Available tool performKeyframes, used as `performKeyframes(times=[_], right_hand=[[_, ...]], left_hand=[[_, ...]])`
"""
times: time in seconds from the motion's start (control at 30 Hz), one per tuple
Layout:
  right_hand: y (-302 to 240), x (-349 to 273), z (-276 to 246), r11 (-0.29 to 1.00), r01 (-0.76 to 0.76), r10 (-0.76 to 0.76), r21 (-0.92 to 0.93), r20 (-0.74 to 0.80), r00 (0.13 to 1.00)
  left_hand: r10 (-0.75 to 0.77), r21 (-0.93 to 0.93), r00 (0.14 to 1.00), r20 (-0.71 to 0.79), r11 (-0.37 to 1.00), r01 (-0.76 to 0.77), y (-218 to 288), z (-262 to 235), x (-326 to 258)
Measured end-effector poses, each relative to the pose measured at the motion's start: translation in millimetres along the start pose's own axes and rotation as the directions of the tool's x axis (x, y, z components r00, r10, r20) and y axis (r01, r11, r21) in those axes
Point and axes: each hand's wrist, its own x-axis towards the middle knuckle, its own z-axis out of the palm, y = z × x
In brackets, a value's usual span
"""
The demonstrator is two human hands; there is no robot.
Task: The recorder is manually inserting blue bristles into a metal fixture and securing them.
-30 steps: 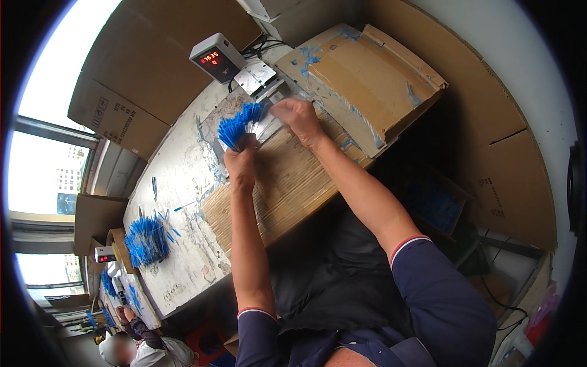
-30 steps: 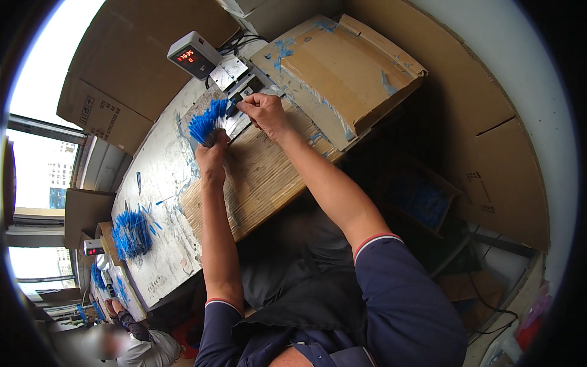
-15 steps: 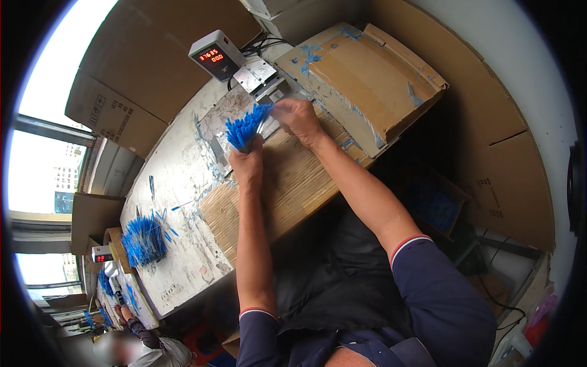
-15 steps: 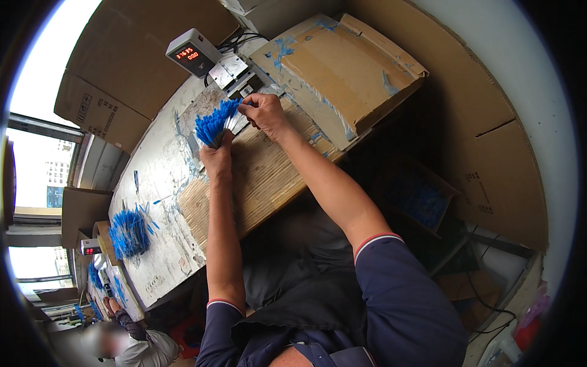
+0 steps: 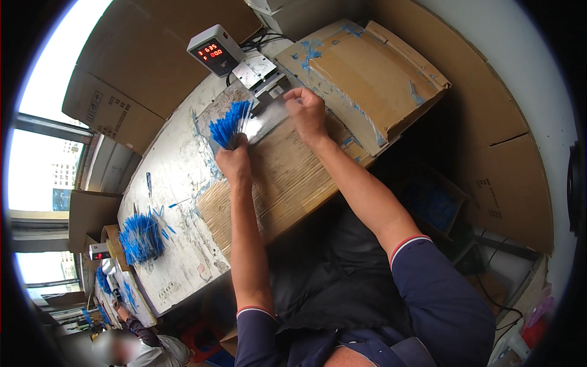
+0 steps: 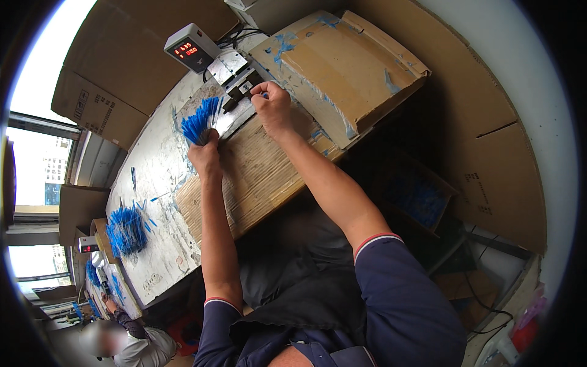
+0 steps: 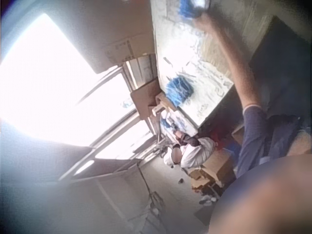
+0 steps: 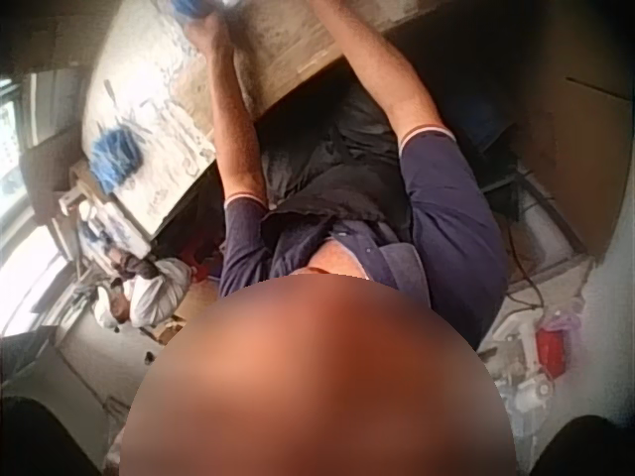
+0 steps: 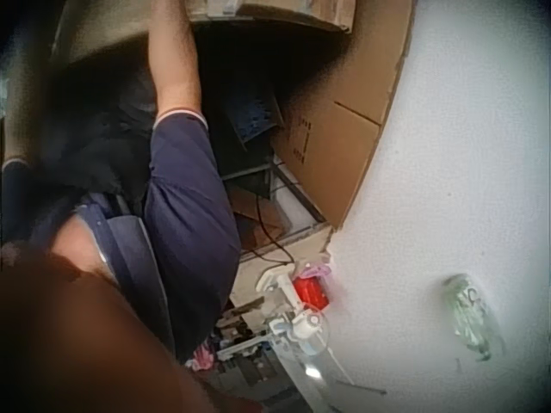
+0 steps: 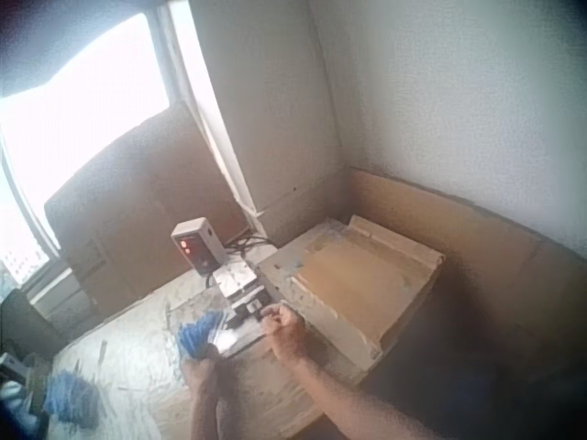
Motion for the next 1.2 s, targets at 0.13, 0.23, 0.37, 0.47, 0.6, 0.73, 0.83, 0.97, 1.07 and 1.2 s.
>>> performKeyframes(times=[0.13,0.23,0.37,0.47,0.6,0.73,0.83,0.97,1.07,1.2], right_hand=[[-4.3,-2.5,-2.3,0.992,0.104,-0.115,-0.072,-0.161,0.98],[5.3,11.1,-8.1,0.997,0.045,-0.03,0.062,-0.219,0.975],[13.5,16.5,-5.7,0.997,0.077,-0.076,-0.002,-0.186,0.98],[15.6,18.4,-6.9,0.995,0.094,-0.086,0.034,-0.181,0.98],[16.3,17.1,-4.0,0.996,0.08,-0.071,0.041,-0.182,0.981],[18.4,17.7,-4.6,0.995,0.096,-0.094,0.001,-0.169,0.981],[20.0,18.1,-5.2,0.995,0.088,-0.093,-0.042,-0.15,0.984],[23.5,18.7,-4.8,0.993,0.111,-0.116,-0.036,-0.155,0.981],[25.6,19.9,-5.0,0.991,0.105,-0.116,-0.084,-0.138,0.984],[26.5,21.4,-5.1,0.984,0.137,-0.15,-0.11,-0.123,0.981]], left_hand=[[-0.058,0.098,0.998,0.004,0.994,0.058,10.1,-1.8,1.5],[0.026,0.147,0.999,0.031,0.989,-0.03,21.4,7.2,-4.5],[0.042,0.236,0.998,0.038,0.97,-0.05,19.0,9.2,6.2],[-0.041,0.16,0.997,0.071,0.987,0.029,27.0,13.5,5.8],[-0.036,0.064,0.994,0.099,0.997,0.03,28.7,11.7,7.9],[-0.054,-0.004,0.992,0.116,0.998,0.055,29.2,13.8,9.6],[-0.062,-0.008,0.988,0.14,0.998,0.063,28.8,13.4,16.0],[-0.095,0.056,0.985,0.147,0.995,0.087,30.4,16.1,19.3],[-0.072,0.094,0.99,0.12,0.994,0.061,29.2,17.8,20.6],[-0.021,0.097,0.994,0.103,0.995,0.011,26.8,19.8,19.3]])
